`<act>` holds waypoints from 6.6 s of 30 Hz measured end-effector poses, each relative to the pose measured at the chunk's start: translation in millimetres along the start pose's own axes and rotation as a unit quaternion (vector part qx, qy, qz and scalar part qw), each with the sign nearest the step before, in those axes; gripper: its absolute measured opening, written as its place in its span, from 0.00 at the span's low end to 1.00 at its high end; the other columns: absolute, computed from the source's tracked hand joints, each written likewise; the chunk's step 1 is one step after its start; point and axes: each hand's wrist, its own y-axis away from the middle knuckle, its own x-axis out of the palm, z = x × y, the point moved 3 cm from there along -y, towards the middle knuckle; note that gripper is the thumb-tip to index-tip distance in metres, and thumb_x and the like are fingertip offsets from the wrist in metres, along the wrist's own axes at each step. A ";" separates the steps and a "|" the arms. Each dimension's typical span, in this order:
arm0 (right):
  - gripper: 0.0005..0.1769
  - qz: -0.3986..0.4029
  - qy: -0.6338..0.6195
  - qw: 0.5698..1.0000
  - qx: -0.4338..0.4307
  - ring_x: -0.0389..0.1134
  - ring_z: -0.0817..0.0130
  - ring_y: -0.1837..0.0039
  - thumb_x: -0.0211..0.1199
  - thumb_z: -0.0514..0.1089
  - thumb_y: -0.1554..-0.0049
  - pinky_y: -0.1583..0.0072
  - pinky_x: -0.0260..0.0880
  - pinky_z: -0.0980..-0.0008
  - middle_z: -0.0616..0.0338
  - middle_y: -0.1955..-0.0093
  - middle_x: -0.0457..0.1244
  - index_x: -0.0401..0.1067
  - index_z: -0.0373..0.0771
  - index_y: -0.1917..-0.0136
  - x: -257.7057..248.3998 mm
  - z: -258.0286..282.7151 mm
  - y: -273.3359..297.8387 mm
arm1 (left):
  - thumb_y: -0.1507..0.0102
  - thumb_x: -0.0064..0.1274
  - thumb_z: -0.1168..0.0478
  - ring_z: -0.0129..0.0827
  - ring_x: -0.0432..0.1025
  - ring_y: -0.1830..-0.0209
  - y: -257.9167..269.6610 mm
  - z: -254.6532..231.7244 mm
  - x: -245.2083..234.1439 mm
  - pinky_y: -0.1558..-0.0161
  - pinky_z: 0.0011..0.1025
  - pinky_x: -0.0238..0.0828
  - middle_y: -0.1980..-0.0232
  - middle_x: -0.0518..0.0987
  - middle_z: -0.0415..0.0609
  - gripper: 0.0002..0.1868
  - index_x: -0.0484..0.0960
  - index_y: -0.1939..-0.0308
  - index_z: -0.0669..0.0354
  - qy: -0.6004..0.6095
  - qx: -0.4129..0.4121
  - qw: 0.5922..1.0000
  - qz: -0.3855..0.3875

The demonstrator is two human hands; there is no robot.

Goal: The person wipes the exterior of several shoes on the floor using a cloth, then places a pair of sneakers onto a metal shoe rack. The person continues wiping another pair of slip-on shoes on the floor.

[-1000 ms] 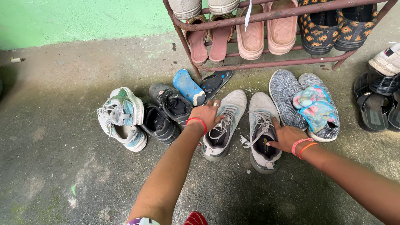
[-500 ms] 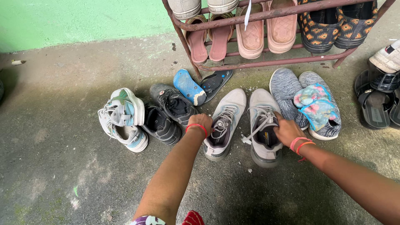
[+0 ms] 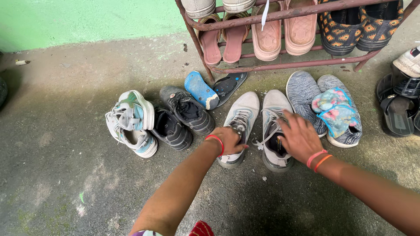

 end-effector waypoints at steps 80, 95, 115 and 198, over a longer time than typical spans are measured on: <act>0.27 0.326 -0.148 0.927 0.114 0.71 0.46 0.44 0.75 0.51 0.57 0.42 0.68 0.52 0.42 0.52 0.69 0.77 0.37 0.47 -158.4 -20.2 -74.2 | 0.54 0.70 0.52 0.55 0.78 0.51 22.4 -58.9 -165.6 0.46 0.44 0.75 0.57 0.83 0.64 0.22 0.86 0.64 0.63 0.130 0.006 0.975 -0.180; 0.30 0.222 -0.101 0.961 0.126 0.71 0.49 0.42 0.73 0.55 0.55 0.41 0.70 0.55 0.48 0.48 0.70 0.76 0.40 0.42 -289.6 -38.8 -94.6 | 0.52 0.68 0.57 0.59 0.78 0.59 117.2 -91.1 -269.5 0.52 0.48 0.74 0.65 0.81 0.67 0.16 0.83 0.69 0.66 0.151 0.052 0.930 -0.331; 0.29 0.113 -0.031 0.974 0.193 0.71 0.55 0.38 0.73 0.59 0.53 0.37 0.71 0.60 0.57 0.42 0.71 0.78 0.43 0.42 -336.6 -92.7 -79.3 | 0.50 0.66 0.63 0.60 0.77 0.63 129.8 -148.3 -317.5 0.57 0.49 0.75 0.70 0.80 0.65 0.09 0.83 0.70 0.63 0.170 0.113 0.873 -0.443; 0.66 -0.145 -0.042 0.958 0.242 0.71 0.33 0.45 0.80 0.67 0.54 0.42 0.71 0.45 0.27 0.47 0.68 0.52 0.23 0.23 -124.3 -224.4 -231.7 | 0.46 0.60 0.29 0.59 0.78 0.51 -149.9 -6.4 -317.0 0.59 0.45 0.80 0.26 0.69 0.61 0.66 0.37 0.20 0.55 0.187 -0.116 0.762 -0.609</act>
